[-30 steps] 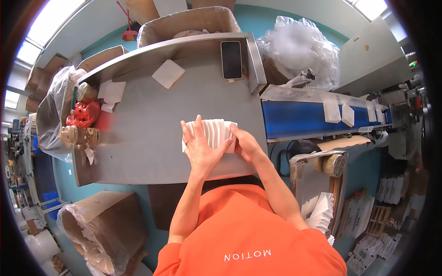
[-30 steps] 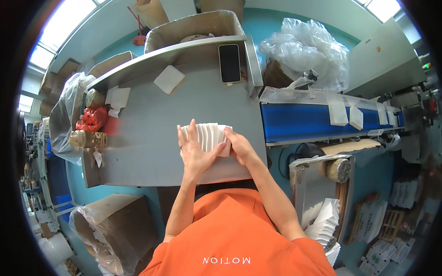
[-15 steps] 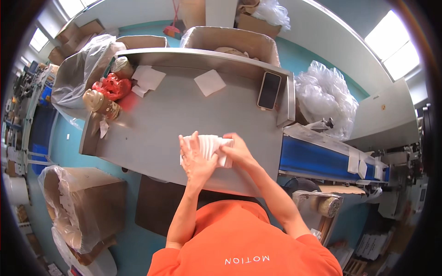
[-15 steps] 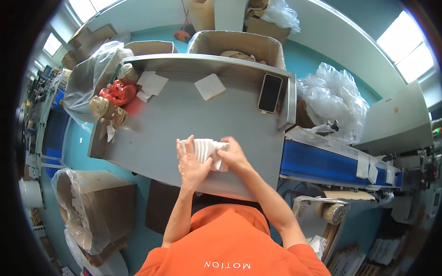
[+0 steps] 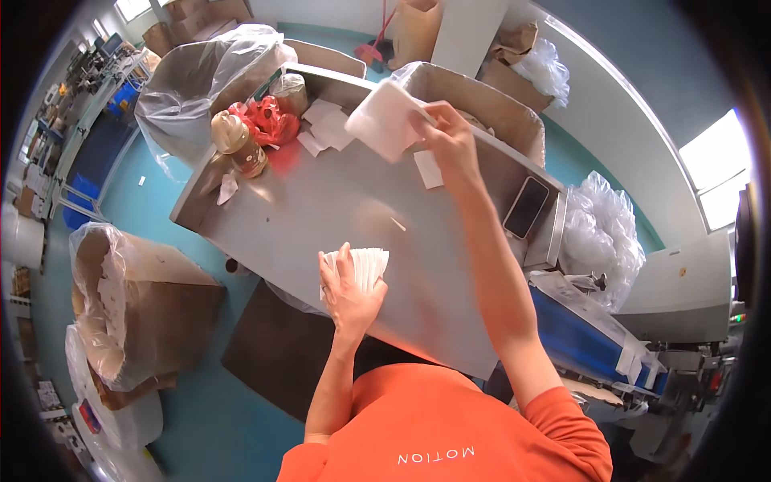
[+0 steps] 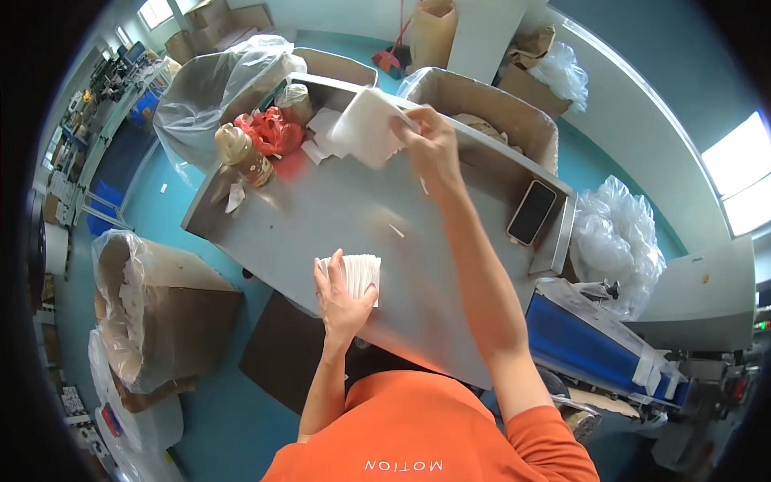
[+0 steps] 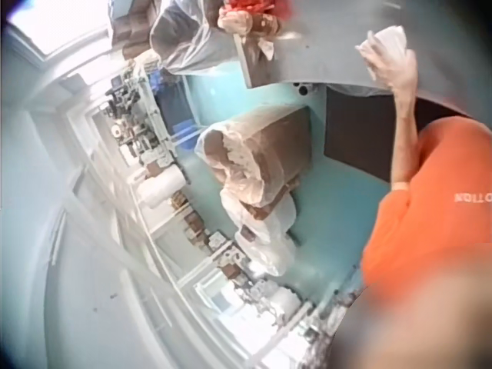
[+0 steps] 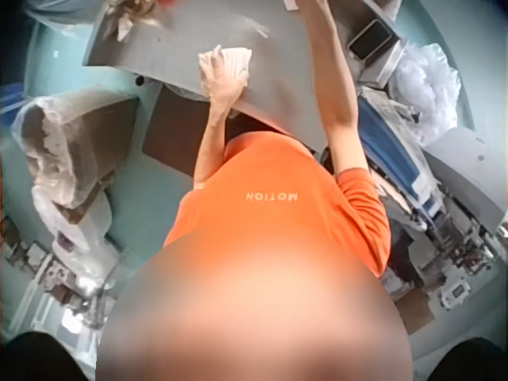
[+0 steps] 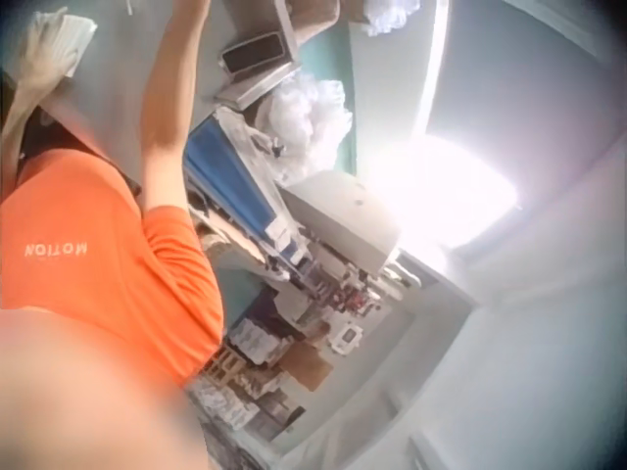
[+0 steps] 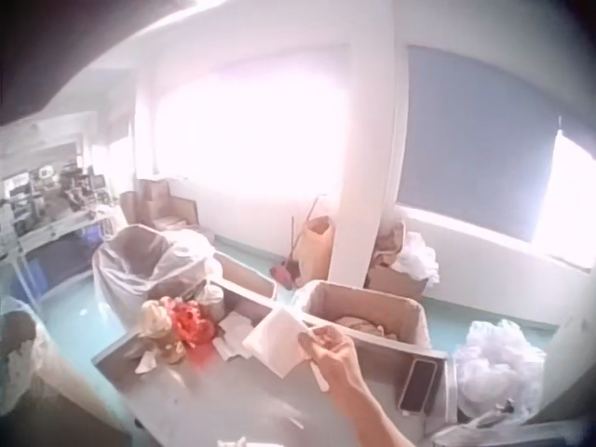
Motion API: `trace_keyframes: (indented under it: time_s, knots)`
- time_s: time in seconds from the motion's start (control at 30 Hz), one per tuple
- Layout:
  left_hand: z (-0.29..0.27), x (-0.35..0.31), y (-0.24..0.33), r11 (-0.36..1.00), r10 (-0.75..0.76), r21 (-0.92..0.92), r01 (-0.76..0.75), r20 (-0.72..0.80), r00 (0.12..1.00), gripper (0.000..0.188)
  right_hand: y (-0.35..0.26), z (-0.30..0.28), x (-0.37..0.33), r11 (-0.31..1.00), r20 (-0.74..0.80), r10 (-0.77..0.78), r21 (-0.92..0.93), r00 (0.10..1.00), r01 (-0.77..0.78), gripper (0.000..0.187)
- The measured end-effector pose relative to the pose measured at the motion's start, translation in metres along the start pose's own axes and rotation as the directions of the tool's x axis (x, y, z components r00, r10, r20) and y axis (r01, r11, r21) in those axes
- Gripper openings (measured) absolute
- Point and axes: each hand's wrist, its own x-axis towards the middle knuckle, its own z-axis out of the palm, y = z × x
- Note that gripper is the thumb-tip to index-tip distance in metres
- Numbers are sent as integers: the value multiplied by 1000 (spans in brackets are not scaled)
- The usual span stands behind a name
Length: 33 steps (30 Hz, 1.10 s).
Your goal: Organizing, stacking, and feeding small paper sheets into a processing machine.
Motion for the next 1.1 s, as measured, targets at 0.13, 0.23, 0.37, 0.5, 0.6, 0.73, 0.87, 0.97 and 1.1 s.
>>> trace_keyframes:
  time_s: [0.13,0.23,0.37,0.5,0.6,0.73,0.87,0.97,1.1]
  knots:
    - [-4,7,-4,999,-47,-15,47,2,999,86,11,-57,-69,949,-199,208,-196,958,-247,29]
    - [-6,10,-4,998,-66,-24,66,13,998,86,77,-142,-158,822,-138,568,151,811,-550,24]
    - [-8,10,2,999,-53,-7,54,52,997,85,107,-191,-277,297,-402,367,-804,839,-515,36]
    - [-7,10,5,998,-57,35,54,93,994,84,52,-141,-245,99,-319,236,-932,918,-349,41]
    - [-5,10,5,998,-41,54,36,93,995,83,67,-104,-168,553,-32,18,-833,999,-37,40]
    - [1,14,17,998,-14,60,9,97,995,82,142,-57,-54,425,134,-271,-872,953,243,40]
    - [6,17,11,1000,21,20,-23,90,996,83,209,-58,-4,46,138,-177,-988,975,148,24]
    - [3,15,9,1000,-2,20,0,83,997,84,208,-52,-8,159,107,-281,-975,954,156,18]
    - [3,16,8,999,26,33,-28,66,997,83,208,-59,-3,77,190,-234,-974,954,213,16]
